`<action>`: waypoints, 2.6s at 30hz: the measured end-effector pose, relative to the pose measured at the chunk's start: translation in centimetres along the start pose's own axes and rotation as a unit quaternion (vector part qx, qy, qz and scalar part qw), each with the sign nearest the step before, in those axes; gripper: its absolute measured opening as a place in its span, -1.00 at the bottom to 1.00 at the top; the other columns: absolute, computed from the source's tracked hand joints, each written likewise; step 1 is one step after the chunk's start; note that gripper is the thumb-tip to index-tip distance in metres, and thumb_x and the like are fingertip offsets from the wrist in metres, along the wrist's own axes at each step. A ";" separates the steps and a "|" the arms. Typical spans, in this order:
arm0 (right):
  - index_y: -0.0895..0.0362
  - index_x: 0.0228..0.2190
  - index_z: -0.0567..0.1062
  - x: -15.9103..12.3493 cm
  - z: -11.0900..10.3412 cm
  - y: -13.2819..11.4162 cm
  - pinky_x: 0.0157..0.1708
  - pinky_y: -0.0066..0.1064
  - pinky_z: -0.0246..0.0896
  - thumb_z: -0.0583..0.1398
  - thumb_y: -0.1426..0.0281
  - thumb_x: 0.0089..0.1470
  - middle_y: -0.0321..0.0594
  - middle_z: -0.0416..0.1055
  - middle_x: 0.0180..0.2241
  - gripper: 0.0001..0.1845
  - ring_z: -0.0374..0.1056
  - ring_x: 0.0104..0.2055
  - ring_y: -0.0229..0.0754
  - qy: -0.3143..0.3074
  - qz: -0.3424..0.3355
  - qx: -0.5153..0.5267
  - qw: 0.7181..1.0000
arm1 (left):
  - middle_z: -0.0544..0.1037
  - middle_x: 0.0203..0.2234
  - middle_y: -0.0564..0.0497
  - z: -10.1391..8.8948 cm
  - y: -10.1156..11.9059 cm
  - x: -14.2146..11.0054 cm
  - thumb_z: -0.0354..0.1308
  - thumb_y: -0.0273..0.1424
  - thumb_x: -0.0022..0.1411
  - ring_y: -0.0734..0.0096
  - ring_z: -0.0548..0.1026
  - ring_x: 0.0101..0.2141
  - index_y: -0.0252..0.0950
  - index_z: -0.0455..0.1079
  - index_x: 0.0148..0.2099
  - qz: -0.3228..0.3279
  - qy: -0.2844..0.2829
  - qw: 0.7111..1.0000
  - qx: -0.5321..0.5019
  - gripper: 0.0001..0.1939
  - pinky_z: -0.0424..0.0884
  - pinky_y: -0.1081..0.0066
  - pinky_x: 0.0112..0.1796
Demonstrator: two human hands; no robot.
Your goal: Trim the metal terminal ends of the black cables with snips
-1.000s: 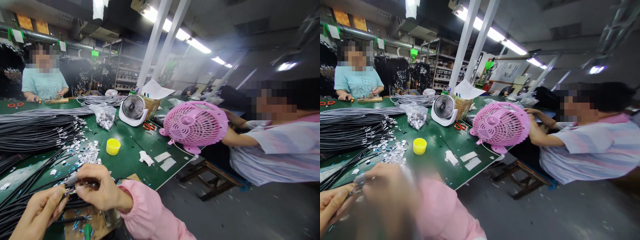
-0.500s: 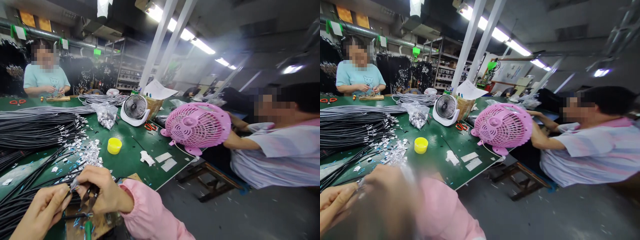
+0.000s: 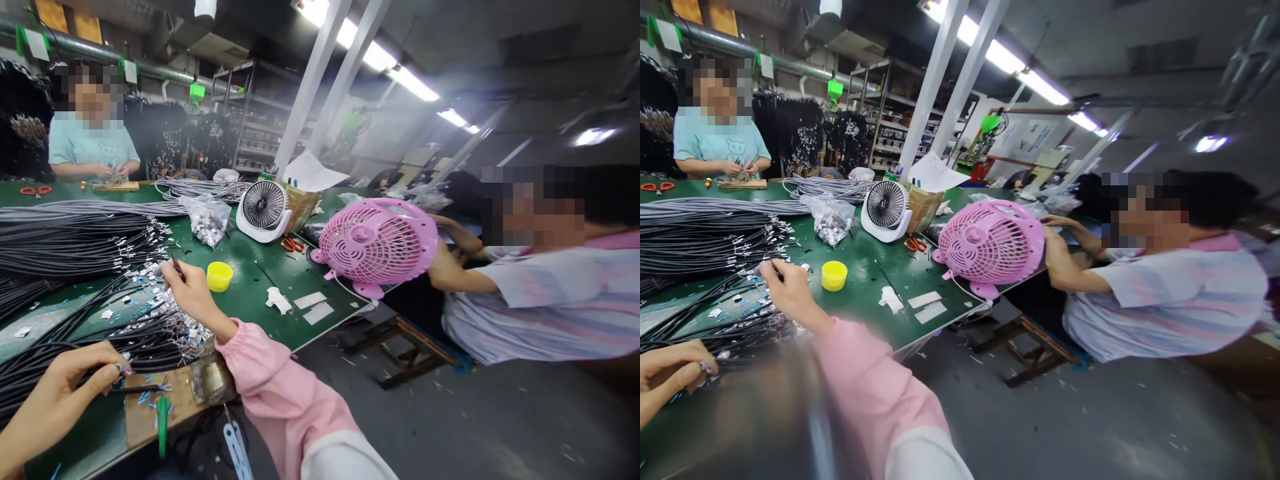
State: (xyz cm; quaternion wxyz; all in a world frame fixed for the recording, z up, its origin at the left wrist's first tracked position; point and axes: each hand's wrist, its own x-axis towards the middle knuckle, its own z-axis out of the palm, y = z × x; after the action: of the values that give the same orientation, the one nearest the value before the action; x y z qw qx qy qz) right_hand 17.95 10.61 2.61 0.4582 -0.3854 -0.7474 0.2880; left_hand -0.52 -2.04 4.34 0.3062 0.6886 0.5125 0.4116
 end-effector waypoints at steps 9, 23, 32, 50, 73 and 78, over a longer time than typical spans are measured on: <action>0.10 -0.51 0.47 2.7 2.6 0.5 -0.36 -0.47 0.10 0.16 0.42 0.44 -0.39 0.38 -0.56 -0.59 0.29 -0.45 -0.26 -0.106 0.003 -0.084 0.991 | 0.73 -0.47 0.05 1.0 -2.6 -1.6 0.24 0.10 0.16 0.39 0.54 -0.57 -0.09 0.74 -0.24 -0.021 0.072 0.997 0.031 -0.56 0.49 0.53 -0.50; 0.10 -0.13 0.57 2.2 -1.9 1.2 -0.20 -0.34 0.21 0.15 0.54 0.37 -0.05 0.64 -0.11 -0.80 0.54 -0.09 0.00 -0.129 0.018 -0.230 0.964 | 0.75 -0.40 0.06 -0.3 -2.4 1.3 0.03 0.14 0.25 0.28 0.71 -0.38 -0.09 0.71 -0.25 0.019 0.009 0.975 0.223 -0.45 0.59 0.49 -0.30; 0.07 -0.10 0.57 1.7 -1.8 1.1 -0.22 -0.37 0.20 0.20 0.55 0.34 -0.11 0.65 -0.11 -0.80 0.55 -0.10 -0.04 -0.174 0.003 -0.246 0.954 | 0.57 0.13 -0.11 -2.3 -11.9 8.1 0.28 -0.19 0.42 0.16 0.61 0.01 -0.25 0.44 0.21 -0.065 0.009 0.910 0.409 -0.59 0.60 0.04 0.00; 0.15 -0.33 0.65 0.4 -0.3 0.8 -0.32 -0.44 0.28 0.20 0.41 0.37 -0.24 0.61 -0.36 -0.75 0.44 -0.32 -0.19 -0.026 0.009 -0.064 0.998 | 0.67 -0.31 0.05 2.6 -7.9 7.0 0.00 -0.20 0.56 0.42 0.63 -0.35 -0.17 0.57 -0.06 0.211 0.172 0.905 0.327 -0.67 0.59 0.40 -0.26; 0.06 -0.61 0.17 -4.3 1.1 -1.7 -0.55 -0.45 0.02 0.13 0.48 0.13 -0.38 0.17 -0.61 -0.67 0.13 -0.56 -0.30 0.065 -0.153 0.031 0.986 | 0.69 -0.52 0.24 3.3 -1.9 2.7 0.05 -0.08 0.52 0.57 0.60 -0.63 -0.08 0.60 -0.15 0.258 0.305 0.893 0.206 -0.66 0.48 0.67 -0.55; 0.07 -0.64 0.25 -4.2 0.9 -2.4 -0.54 -0.44 0.01 0.17 0.49 0.01 -0.39 0.19 -0.62 -0.73 0.12 -0.57 -0.31 0.061 -0.098 0.032 0.993 | 0.71 -0.46 0.24 3.5 -1.7 2.1 0.04 -0.10 0.52 0.58 0.59 -0.61 0.03 0.57 0.14 0.236 0.278 0.911 0.191 -0.66 0.47 0.67 -0.54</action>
State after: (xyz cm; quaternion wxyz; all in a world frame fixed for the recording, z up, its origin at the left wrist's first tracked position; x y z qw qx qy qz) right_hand 17.62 5.72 2.16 0.5412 -0.3118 -0.7426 0.2417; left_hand 2.12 0.43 1.76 -0.0919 0.6926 0.4682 0.5409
